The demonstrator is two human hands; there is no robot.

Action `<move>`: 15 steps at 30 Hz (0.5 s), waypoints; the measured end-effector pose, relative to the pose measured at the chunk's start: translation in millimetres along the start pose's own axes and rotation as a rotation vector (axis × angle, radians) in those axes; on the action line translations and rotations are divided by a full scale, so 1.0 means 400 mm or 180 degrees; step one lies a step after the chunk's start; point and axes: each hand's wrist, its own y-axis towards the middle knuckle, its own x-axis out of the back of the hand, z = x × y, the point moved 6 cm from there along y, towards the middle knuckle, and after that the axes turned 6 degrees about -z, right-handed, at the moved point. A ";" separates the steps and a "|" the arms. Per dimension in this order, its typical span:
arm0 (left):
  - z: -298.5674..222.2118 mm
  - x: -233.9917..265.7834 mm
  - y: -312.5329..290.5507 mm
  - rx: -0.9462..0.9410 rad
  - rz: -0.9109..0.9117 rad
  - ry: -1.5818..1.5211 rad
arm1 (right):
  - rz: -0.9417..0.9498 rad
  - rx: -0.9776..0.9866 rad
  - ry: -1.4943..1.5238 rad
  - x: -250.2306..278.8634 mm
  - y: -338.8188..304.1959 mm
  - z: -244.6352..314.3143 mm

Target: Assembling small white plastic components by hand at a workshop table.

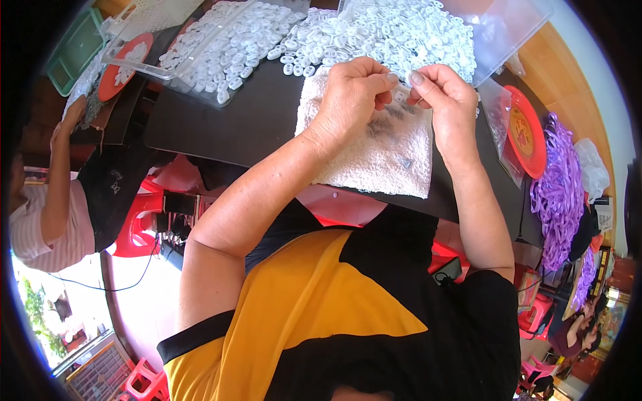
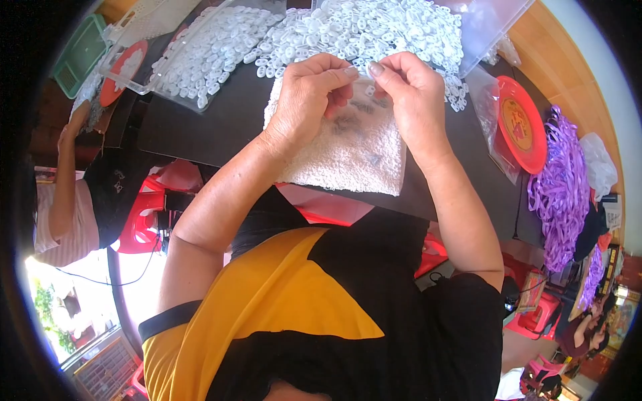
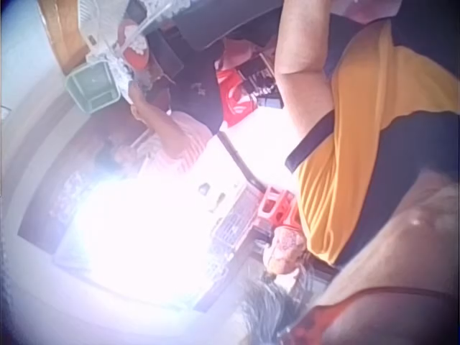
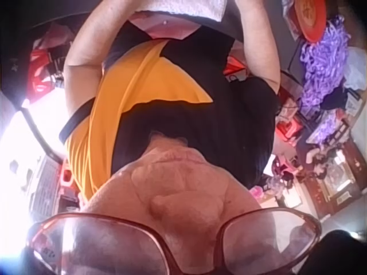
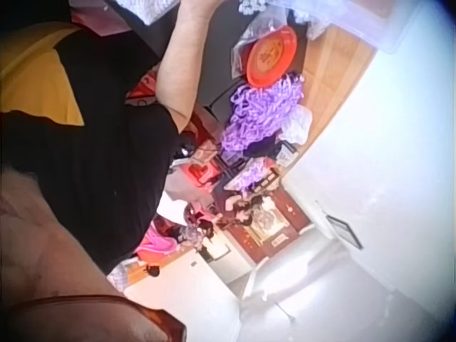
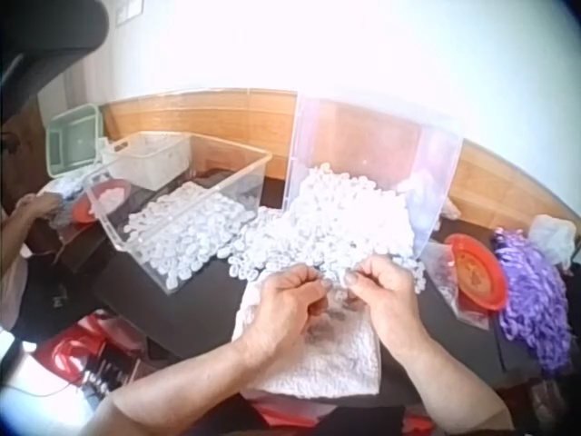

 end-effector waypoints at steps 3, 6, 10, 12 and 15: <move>0.000 0.002 -0.002 0.0034 -0.0051 -0.0016 | -0.0079 0.0102 -0.0078 0.001 -0.001 -0.010; -0.001 0.004 -0.003 0.0112 -0.0076 -0.0098 | -0.0111 0.0377 -0.0101 0.003 0.002 -0.010; 0.000 0.000 -0.001 0.0123 -0.0063 -0.0137 | -0.0112 0.0425 -0.0093 0.002 0.001 -0.007; -0.002 0.000 0.000 0.0093 -0.0044 -0.0137 | -0.0099 0.0400 -0.0050 0.001 0.001 -0.002; -0.002 -0.002 -0.002 0.0075 -0.0025 -0.0137 | -0.0058 0.0163 -0.0024 0.000 0.001 -0.001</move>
